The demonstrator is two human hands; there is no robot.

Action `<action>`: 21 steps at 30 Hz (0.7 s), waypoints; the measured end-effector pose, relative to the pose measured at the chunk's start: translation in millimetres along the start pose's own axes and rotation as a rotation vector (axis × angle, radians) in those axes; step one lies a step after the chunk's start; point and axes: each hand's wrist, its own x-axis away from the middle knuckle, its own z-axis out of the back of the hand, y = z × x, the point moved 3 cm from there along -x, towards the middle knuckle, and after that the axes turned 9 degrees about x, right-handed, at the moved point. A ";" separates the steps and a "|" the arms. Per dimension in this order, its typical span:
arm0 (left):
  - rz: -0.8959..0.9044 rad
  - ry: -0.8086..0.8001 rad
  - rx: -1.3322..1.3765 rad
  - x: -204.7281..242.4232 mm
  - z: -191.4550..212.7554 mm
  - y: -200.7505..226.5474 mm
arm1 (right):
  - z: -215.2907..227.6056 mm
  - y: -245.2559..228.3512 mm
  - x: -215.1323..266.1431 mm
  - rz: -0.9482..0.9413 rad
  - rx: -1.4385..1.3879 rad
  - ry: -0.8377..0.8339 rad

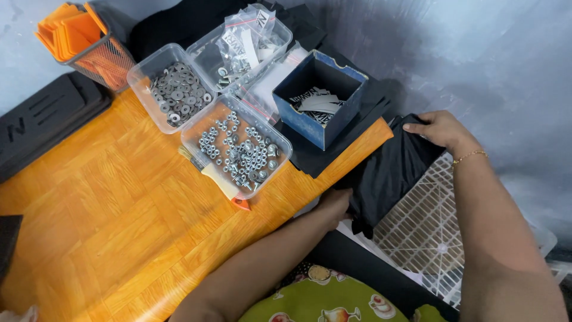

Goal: The person wraps a small cardboard box in a black plastic bag and then handles flat cardboard sheets and small metal components.

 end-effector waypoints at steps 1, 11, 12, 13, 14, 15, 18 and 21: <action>-0.043 -0.003 -0.007 -7.4 2.1 -0.6 | 2.0 -8.7 9.9 -0.058 -0.016 0.008; -0.012 0.036 -0.112 17.4 8.7 12.3 | -14.9 59.2 -20.1 0.014 -0.157 0.224; -0.003 0.042 -0.115 19.5 8.8 12.9 | -16.4 73.8 -30.5 0.090 -0.024 0.371; 0.007 0.048 -0.119 21.6 9.3 13.9 | -18.6 87.5 -40.2 0.169 0.110 0.515; 0.006 0.049 -0.116 27.5 8.7 15.1 | -23.3 93.1 -40.7 0.171 0.111 0.514; -0.050 0.111 -0.338 33.4 9.5 18.9 | -25.2 99.4 -40.2 0.111 0.220 0.621; -0.199 0.201 -0.699 64.8 5.4 27.8 | -25.4 78.8 -3.9 0.239 0.387 0.999; -0.488 0.164 -0.911 141.5 -3.0 56.5 | -51.3 21.5 57.4 0.492 0.477 1.228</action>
